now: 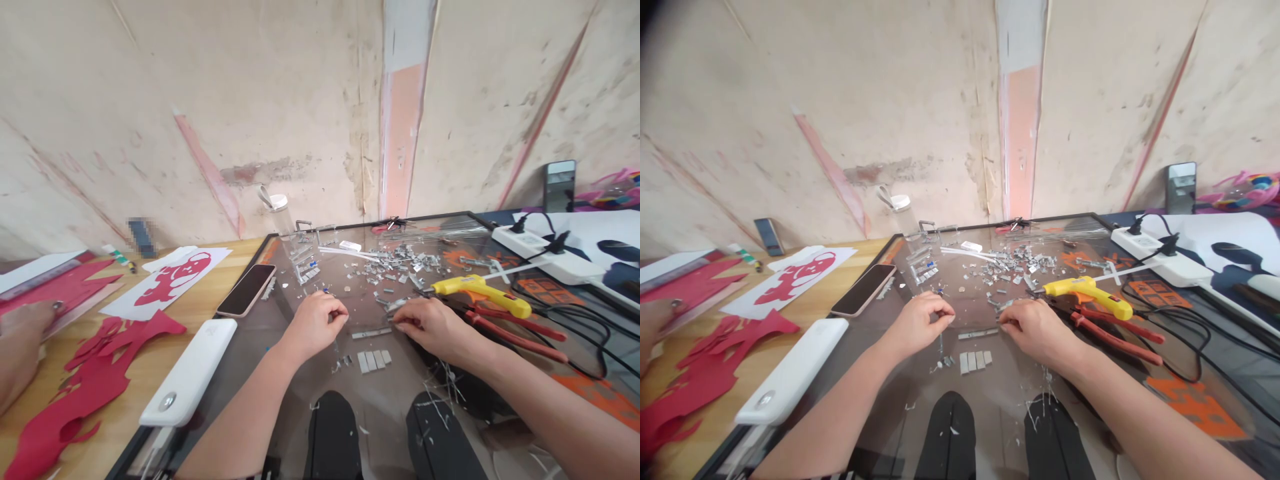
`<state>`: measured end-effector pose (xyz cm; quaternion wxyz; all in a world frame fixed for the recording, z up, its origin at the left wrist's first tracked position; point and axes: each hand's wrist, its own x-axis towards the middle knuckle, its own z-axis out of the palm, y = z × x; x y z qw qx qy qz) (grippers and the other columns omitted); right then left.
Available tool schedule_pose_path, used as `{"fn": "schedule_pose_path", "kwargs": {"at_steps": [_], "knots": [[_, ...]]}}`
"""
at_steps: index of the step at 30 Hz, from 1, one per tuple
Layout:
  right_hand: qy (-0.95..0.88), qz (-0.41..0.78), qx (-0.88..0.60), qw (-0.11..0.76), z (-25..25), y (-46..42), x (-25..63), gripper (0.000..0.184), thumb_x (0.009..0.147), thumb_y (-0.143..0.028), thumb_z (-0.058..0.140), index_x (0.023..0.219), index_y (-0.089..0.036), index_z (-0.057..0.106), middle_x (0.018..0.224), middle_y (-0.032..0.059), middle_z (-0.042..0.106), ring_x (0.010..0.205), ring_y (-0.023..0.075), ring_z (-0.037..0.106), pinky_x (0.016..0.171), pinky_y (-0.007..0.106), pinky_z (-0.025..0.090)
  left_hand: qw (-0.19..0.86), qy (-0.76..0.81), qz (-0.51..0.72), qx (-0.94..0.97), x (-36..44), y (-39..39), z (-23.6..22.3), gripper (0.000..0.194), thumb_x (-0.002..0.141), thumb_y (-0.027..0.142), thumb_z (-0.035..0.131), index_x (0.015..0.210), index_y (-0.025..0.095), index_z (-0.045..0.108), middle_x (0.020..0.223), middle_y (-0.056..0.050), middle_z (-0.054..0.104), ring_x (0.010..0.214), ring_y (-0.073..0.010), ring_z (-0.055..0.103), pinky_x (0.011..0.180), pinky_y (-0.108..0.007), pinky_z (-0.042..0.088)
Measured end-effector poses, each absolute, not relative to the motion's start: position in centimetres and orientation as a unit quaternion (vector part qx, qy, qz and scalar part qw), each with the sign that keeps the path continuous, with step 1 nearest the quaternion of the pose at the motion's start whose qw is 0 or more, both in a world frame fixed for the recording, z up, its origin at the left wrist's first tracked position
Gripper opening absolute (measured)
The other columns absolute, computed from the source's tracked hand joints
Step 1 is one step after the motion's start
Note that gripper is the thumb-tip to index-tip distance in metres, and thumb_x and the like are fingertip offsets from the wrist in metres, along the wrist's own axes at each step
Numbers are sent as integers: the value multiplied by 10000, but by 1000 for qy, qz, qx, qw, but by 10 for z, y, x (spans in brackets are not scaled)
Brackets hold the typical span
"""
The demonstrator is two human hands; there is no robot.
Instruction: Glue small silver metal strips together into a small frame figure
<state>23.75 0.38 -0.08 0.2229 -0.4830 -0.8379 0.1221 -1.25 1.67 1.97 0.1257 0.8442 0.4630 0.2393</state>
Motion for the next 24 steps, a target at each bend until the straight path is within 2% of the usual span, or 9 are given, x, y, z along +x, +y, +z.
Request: {"fn": "schedule_pose_path", "kwargs": {"at_steps": [8, 13, 19, 24], "knots": [[-831, 107, -499, 222, 0, 4, 239, 207, 801, -163, 499, 791, -217, 698, 766, 13, 696, 741, 167, 619, 690, 272, 441, 104, 486, 269, 825, -17, 21, 15, 179, 829, 141, 486, 835, 195, 657, 740, -20, 656, 792, -181, 563, 729, -294, 434], [-829, 105, -504, 220, -2, 6, 239, 209, 808, -189, 493, 792, -217, 700, 763, 18, 695, 734, 170, 616, 674, 275, 438, 111, 501, 272, 814, -18, 18, 19, 249, 855, 142, 416, 956, 200, 636, 783, -17, 643, 720, -160, 563, 671, -273, 424], [-827, 103, -504, 226, -3, 6, 239, 203, 809, -194, 499, 802, -217, 701, 767, 19, 693, 741, 175, 616, 692, 282, 441, 169, 498, 261, 809, -14, 14, 25, 254, 862, 188, 419, 993, 204, 637, 556, 42, 509, 552, -125, 483, 563, -235, 376], [-828, 104, -502, 225, -4, 6, 238, 198, 801, -177, 506, 805, -215, 701, 763, 20, 688, 729, 173, 612, 681, 279, 439, 199, 482, 240, 819, -11, 13, 20, 178, 837, 272, 519, 901, 206, 671, 486, 70, 439, 485, -98, 423, 543, -217, 368]]}}
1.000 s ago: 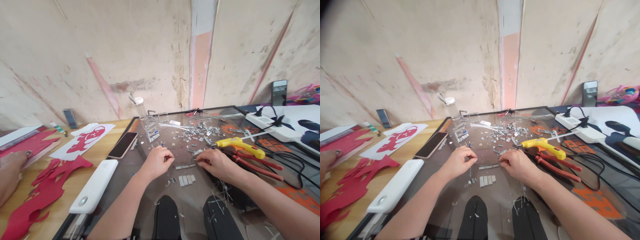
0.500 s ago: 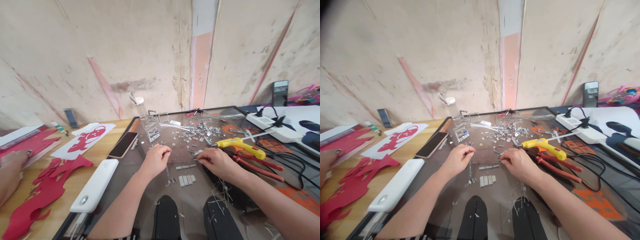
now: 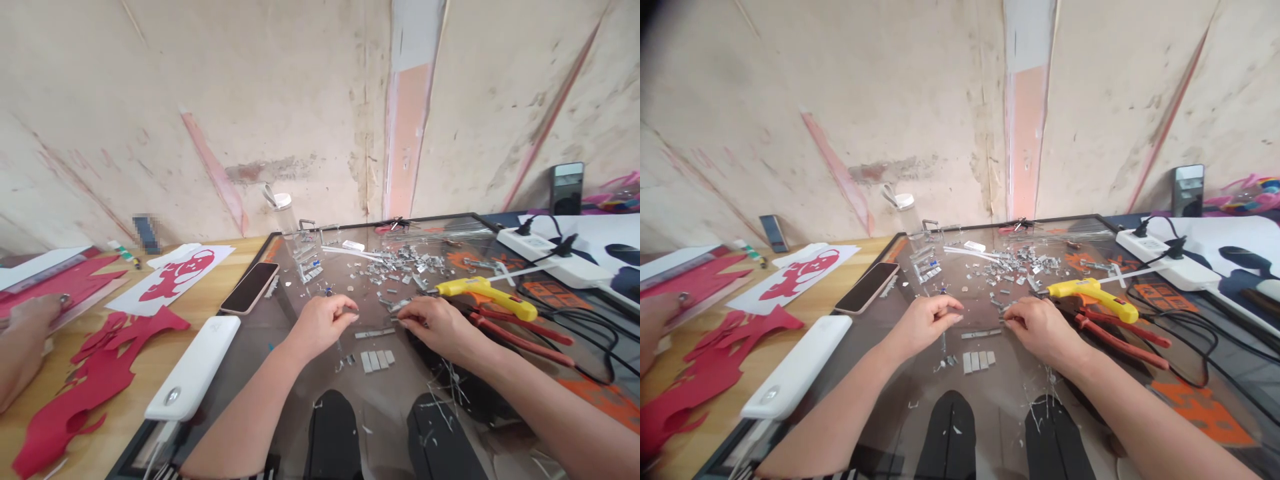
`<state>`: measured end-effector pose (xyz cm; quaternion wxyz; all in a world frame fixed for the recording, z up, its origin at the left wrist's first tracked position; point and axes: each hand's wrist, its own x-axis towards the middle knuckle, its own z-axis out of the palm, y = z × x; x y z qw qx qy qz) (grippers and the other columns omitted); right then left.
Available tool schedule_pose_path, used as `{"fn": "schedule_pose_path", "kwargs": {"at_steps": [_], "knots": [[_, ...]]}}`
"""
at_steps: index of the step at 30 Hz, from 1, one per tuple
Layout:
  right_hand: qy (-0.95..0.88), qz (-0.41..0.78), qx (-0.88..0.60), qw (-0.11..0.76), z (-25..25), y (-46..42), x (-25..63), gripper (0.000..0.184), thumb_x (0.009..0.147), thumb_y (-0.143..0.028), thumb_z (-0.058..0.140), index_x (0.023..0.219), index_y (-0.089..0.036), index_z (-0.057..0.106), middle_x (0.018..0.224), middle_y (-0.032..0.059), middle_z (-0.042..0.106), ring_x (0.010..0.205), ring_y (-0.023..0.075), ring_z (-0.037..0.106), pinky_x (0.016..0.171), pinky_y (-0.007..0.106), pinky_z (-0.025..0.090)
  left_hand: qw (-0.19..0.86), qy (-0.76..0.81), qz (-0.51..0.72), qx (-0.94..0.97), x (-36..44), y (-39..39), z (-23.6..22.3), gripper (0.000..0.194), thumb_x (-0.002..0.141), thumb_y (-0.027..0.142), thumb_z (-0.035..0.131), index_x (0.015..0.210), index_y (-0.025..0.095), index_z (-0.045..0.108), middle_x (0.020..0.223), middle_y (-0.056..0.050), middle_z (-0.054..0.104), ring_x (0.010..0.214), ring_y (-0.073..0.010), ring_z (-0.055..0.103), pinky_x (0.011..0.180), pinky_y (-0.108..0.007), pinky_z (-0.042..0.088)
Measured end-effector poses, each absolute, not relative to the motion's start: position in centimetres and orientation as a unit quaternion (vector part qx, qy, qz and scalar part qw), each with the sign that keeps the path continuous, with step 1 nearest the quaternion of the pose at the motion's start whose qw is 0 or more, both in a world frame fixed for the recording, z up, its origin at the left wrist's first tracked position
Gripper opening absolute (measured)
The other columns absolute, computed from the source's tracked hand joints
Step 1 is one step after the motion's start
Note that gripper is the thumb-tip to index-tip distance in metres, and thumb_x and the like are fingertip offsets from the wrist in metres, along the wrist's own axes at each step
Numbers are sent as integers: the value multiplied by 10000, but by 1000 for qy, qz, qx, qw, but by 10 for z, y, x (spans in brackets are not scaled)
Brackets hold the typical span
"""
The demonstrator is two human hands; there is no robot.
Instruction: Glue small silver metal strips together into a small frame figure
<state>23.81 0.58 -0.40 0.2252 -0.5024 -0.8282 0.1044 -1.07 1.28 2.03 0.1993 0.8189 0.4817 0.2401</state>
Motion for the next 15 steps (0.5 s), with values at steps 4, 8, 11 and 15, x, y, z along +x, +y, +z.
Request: {"fn": "schedule_pose_path", "kwargs": {"at_steps": [4, 8, 11, 15], "knots": [[-831, 106, -499, 221, -5, 5, 237, 200, 806, -174, 506, 810, -220, 700, 760, 16, 682, 750, 175, 611, 688, 279, 433, 157, 450, 252, 842, -8, 13, 16, 171, 847, 222, 517, 899, 209, 679, 636, 20, 604, 632, -131, 543, 636, -242, 414], [-833, 109, -496, 221, -5, 6, 236, 200, 812, -171, 504, 821, -219, 698, 783, 17, 687, 780, 178, 615, 715, 284, 432, 121, 412, 266, 863, -9, 14, 12, 241, 875, 153, 445, 931, 207, 674, 827, -35, 667, 836, -175, 580, 769, -293, 438], [-833, 108, -496, 219, -4, 6, 236, 200, 811, -165, 504, 819, -216, 696, 787, 18, 688, 785, 179, 616, 718, 285, 434, 122, 425, 277, 853, -10, 15, 12, 260, 878, 149, 420, 958, 209, 661, 855, -43, 666, 840, -181, 581, 773, -305, 440], [-835, 104, -491, 226, -4, 6, 236, 200, 810, -160, 506, 811, -217, 698, 776, 18, 688, 772, 174, 617, 715, 281, 436, 135, 457, 287, 831, -10, 13, 15, 282, 878, 171, 391, 1021, 207, 631, 729, -9, 624, 686, -153, 558, 686, -275, 426]]}}
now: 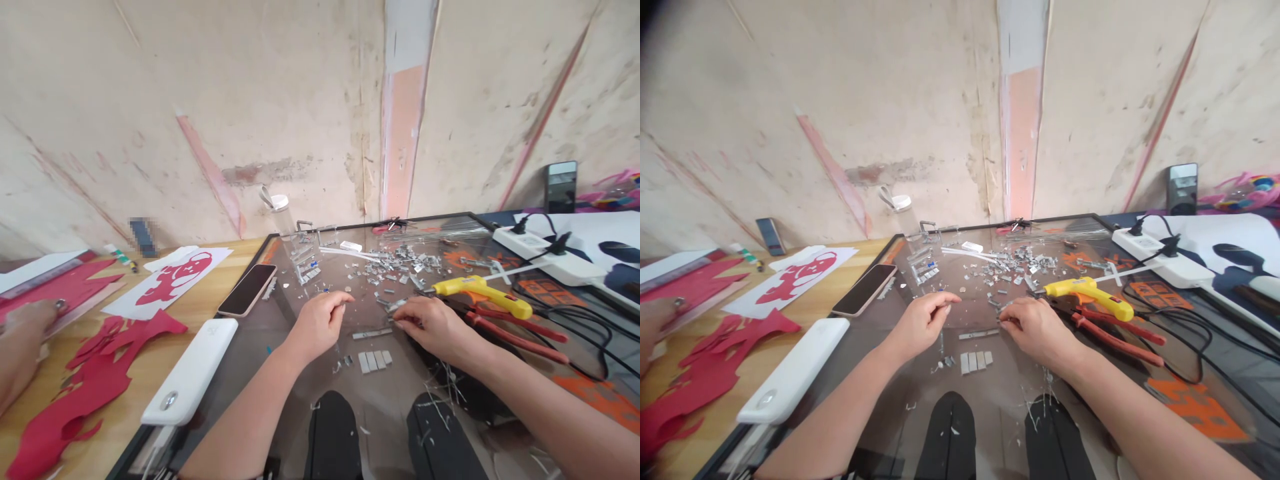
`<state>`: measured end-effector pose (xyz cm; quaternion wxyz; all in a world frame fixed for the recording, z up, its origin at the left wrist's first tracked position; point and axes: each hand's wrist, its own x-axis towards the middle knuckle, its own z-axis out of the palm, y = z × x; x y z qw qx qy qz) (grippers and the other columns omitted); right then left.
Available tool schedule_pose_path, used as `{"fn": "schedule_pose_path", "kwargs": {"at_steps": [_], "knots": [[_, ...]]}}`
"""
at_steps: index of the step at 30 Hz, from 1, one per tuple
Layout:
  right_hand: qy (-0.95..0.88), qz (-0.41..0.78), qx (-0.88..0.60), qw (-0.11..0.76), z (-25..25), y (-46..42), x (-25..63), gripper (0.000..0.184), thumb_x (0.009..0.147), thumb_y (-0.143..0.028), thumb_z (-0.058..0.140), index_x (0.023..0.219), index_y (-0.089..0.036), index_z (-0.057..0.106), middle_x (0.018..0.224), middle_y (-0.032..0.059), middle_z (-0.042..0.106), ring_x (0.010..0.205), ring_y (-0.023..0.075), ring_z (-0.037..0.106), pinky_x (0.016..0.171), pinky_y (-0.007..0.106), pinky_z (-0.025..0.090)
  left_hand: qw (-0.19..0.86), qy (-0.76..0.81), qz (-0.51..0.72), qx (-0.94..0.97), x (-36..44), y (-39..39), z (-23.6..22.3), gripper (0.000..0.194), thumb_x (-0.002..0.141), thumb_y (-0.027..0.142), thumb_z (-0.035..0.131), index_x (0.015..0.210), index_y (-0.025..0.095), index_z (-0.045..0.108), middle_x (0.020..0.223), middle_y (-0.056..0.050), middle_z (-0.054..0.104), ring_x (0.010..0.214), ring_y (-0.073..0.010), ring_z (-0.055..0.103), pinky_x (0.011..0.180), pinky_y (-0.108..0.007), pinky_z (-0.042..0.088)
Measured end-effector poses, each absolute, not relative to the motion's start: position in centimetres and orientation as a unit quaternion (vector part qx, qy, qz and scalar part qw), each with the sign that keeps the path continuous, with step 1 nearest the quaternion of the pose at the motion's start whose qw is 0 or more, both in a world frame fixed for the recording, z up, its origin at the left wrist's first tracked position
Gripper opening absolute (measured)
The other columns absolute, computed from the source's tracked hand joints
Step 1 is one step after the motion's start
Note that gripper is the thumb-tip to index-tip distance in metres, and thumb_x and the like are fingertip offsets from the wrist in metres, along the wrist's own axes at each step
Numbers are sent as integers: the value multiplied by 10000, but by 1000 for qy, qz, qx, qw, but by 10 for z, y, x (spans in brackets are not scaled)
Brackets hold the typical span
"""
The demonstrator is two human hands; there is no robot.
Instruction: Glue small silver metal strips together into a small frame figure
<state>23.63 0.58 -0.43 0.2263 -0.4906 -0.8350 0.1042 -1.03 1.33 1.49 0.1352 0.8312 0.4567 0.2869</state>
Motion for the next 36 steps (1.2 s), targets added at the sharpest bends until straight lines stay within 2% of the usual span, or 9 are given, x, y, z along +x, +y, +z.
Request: {"fn": "schedule_pose_path", "kwargs": {"at_steps": [3, 8, 11, 14, 21, 25, 28, 30, 36], "knots": [[-836, 106, -489, 227, -5, 5, 236, 203, 806, -151, 508, 811, -219, 698, 779, 18, 692, 774, 174, 619, 725, 283, 437, 161, 466, 272, 826, -9, 11, 19, 273, 874, 191, 400, 1036, 209, 619, 527, 59, 459, 519, -121, 443, 587, -246, 371], [-836, 107, -491, 221, -6, 6, 237, 195, 817, -171, 511, 823, -220, 700, 771, 18, 684, 775, 177, 616, 726, 285, 433, 197, 465, 275, 818, -7, 10, 20, 193, 854, 234, 487, 985, 203, 626, 480, 91, 346, 474, -97, 362, 555, -227, 337], [-836, 102, -493, 219, -6, 6, 237, 194, 822, -186, 511, 826, -221, 701, 759, 18, 677, 763, 178, 611, 711, 282, 429, 187, 465, 289, 816, -6, 10, 20, 169, 861, 245, 500, 942, 202, 642, 495, 76, 419, 500, -104, 423, 579, -231, 368], [-833, 103, -498, 219, -4, 6, 236, 194, 828, -192, 508, 831, -221, 700, 770, 16, 682, 768, 177, 611, 705, 282, 425, 148, 446, 322, 822, -6, 9, 19, 214, 886, 193, 441, 949, 204, 645, 681, 9, 596, 671, -137, 548, 676, -250, 418], [-834, 98, -494, 227, -2, 4, 235, 196, 833, -183, 506, 831, -208, 700, 798, 25, 691, 800, 182, 614, 729, 290, 424, 120, 426, 367, 818, -8, 12, 20, 268, 906, 162, 383, 980, 181, 640, 856, -53, 633, 846, -171, 581, 781, -285, 450], [-833, 98, -493, 230, -3, 4, 236, 191, 828, -174, 514, 837, -207, 702, 797, 30, 691, 797, 184, 615, 726, 290, 425, 164, 446, 350, 807, -8, 12, 19, 223, 890, 204, 458, 986, 187, 659, 711, -7, 644, 701, -150, 592, 722, -271, 458], [-832, 98, -493, 234, -3, 4, 235, 182, 821, -167, 522, 827, -207, 700, 789, 28, 688, 797, 186, 615, 720, 289, 426, 182, 467, 336, 797, -7, 11, 18, 171, 855, 262, 552, 927, 179, 682, 507, 49, 537, 512, -117, 506, 608, -247, 434], [-834, 99, -490, 234, -4, 4, 235, 181, 818, -163, 523, 820, -210, 698, 781, 25, 686, 794, 185, 614, 715, 287, 428, 169, 464, 340, 800, -6, 11, 16, 148, 830, 253, 590, 913, 179, 688, 504, 47, 534, 532, -122, 503, 612, -251, 431], [-837, 102, -483, 237, -5, 4, 234, 183, 812, -155, 526, 813, -216, 698, 781, 23, 686, 786, 179, 612, 721, 288, 432, 120, 380, 337, 853, -6, 14, 7, 173, 817, 128, 564, 920, 205, 680, 880, -26, 692, 862, -183, 560, 822, -323, 439]]}}
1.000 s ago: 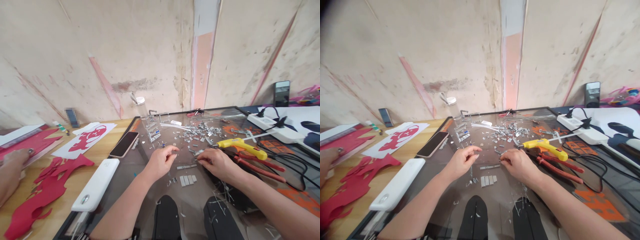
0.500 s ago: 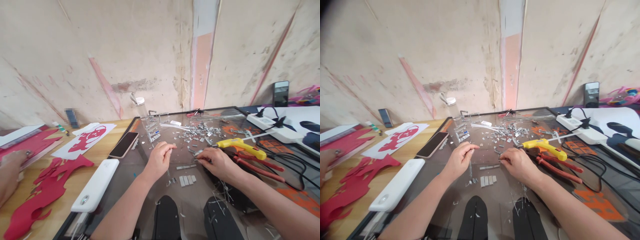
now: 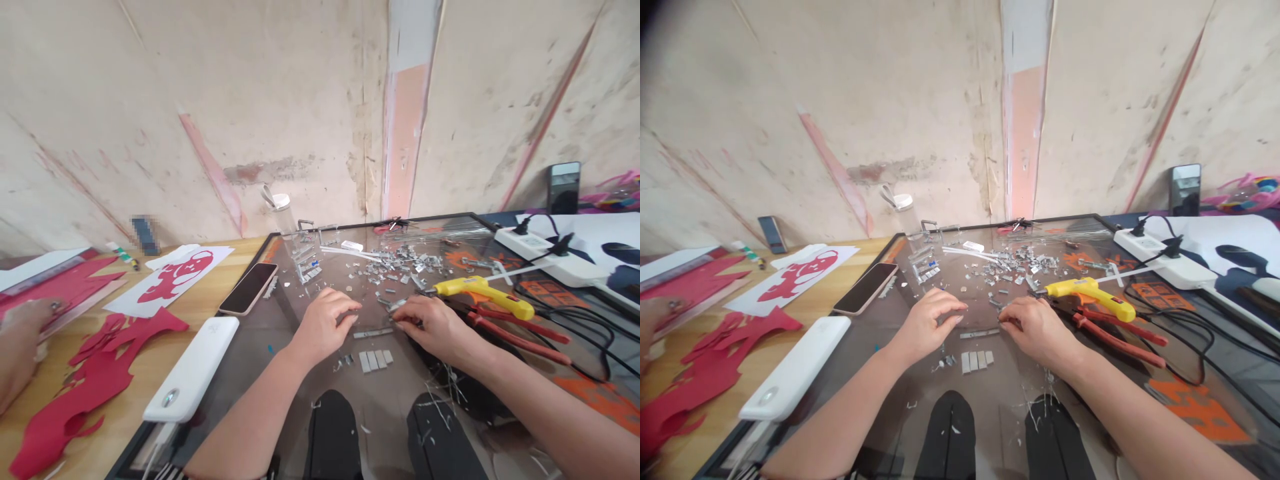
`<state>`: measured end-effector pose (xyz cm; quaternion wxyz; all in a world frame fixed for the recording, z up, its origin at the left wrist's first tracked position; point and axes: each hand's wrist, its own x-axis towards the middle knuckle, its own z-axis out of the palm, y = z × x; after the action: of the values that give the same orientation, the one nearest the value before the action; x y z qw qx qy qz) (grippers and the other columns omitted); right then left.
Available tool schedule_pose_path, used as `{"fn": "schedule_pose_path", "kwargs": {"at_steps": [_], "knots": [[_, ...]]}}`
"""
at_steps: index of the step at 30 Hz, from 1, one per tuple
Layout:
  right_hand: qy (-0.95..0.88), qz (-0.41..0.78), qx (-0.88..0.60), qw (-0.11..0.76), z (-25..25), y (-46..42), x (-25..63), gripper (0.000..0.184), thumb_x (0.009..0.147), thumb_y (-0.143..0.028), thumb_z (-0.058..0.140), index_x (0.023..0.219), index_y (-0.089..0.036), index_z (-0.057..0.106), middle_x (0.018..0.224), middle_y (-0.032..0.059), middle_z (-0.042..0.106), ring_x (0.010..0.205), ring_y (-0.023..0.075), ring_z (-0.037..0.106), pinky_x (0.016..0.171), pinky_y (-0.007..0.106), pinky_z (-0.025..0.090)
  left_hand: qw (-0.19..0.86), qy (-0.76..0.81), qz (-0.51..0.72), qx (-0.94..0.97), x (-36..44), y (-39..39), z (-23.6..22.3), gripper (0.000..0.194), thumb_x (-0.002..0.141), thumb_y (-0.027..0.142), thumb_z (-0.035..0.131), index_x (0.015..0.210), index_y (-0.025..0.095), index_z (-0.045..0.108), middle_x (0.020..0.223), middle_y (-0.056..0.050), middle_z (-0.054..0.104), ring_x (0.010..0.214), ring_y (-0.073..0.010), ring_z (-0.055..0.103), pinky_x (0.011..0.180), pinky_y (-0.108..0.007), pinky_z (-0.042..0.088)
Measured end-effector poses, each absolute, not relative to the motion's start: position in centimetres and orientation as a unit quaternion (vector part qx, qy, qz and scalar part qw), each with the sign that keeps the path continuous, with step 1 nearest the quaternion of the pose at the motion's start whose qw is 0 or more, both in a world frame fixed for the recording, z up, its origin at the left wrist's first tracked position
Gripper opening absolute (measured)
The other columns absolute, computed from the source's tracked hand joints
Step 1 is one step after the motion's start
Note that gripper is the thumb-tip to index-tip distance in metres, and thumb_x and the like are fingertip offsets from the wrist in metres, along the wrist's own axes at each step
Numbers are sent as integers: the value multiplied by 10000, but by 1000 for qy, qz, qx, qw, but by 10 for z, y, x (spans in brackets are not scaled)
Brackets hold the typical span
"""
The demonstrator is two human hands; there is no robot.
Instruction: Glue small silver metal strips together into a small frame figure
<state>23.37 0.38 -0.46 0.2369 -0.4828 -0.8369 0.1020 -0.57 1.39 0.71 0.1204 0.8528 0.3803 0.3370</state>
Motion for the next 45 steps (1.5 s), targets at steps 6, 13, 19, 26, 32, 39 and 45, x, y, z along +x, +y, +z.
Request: {"fn": "schedule_pose_path", "kwargs": {"at_steps": [6, 13, 19, 26, 32, 39, 45], "knots": [[-842, 106, -477, 229, -5, 3, 232, 165, 805, -143, 540, 803, -210, 691, 771, 21, 682, 780, 181, 606, 733, 297, 428, 130, 384, 307, 861, -6, 16, 4, 161, 836, 129, 541, 881, 197, 680, 808, -18, 677, 785, -164, 553, 842, -334, 438], [-840, 105, -482, 225, -3, 1, 231, 152, 808, -150, 552, 809, -212, 691, 773, 19, 682, 781, 187, 606, 721, 302, 429, 158, 391, 325, 846, -3, 12, 7, 291, 822, 89, 504, 1058, 183, 647, 797, -25, 658, 777, -157, 553, 759, -294, 465], [-838, 109, -468, 257, -3, 2, 231, 159, 829, -159, 541, 810, -212, 691, 777, 27, 679, 773, 181, 606, 726, 303, 431, 231, 405, 341, 817, -1, 7, 13, 321, 810, 102, 523, 1085, 188, 663, 808, -30, 688, 777, -145, 605, 712, -252, 479], [-817, 145, -438, 346, 9, -9, 221, 106, 839, -212, 580, 837, -217, 686, 786, 23, 668, 737, 165, 596, 720, 302, 434, 355, 409, 326, 775, 4, -1, 20, 351, 851, 173, 500, 1180, 217, 614, 920, -11, 738, 796, -137, 651, 699, -231, 487], [-799, 181, -435, 372, 9, -16, 208, 70, 783, -217, 668, 850, -208, 685, 765, 10, 669, 713, 160, 588, 706, 295, 428, 394, 386, 310, 774, 8, -5, 25, 398, 832, 172, 514, 1223, 165, 586, 959, -47, 736, 833, -157, 669, 763, -246, 503], [-773, 245, -436, 391, 12, -19, 203, 203, 850, -290, 561, 681, -208, 639, 656, -11, 633, 640, 140, 562, 640, 256, 416, 387, 384, 298, 783, 8, -8, 26, 325, 854, 218, 510, 1145, 176, 648, 1043, -56, 714, 955, -194, 650, 879, -303, 487], [-755, 226, -473, 394, 12, -19, 201, 251, 865, -293, 479, 646, -200, 559, 608, -14, 571, 595, 138, 519, 580, 247, 390, 423, 367, 303, 771, 9, -10, 27, 337, 858, 181, 496, 1170, 171, 624, 1061, -63, 708, 935, -182, 658, 847, -297, 507]]}}
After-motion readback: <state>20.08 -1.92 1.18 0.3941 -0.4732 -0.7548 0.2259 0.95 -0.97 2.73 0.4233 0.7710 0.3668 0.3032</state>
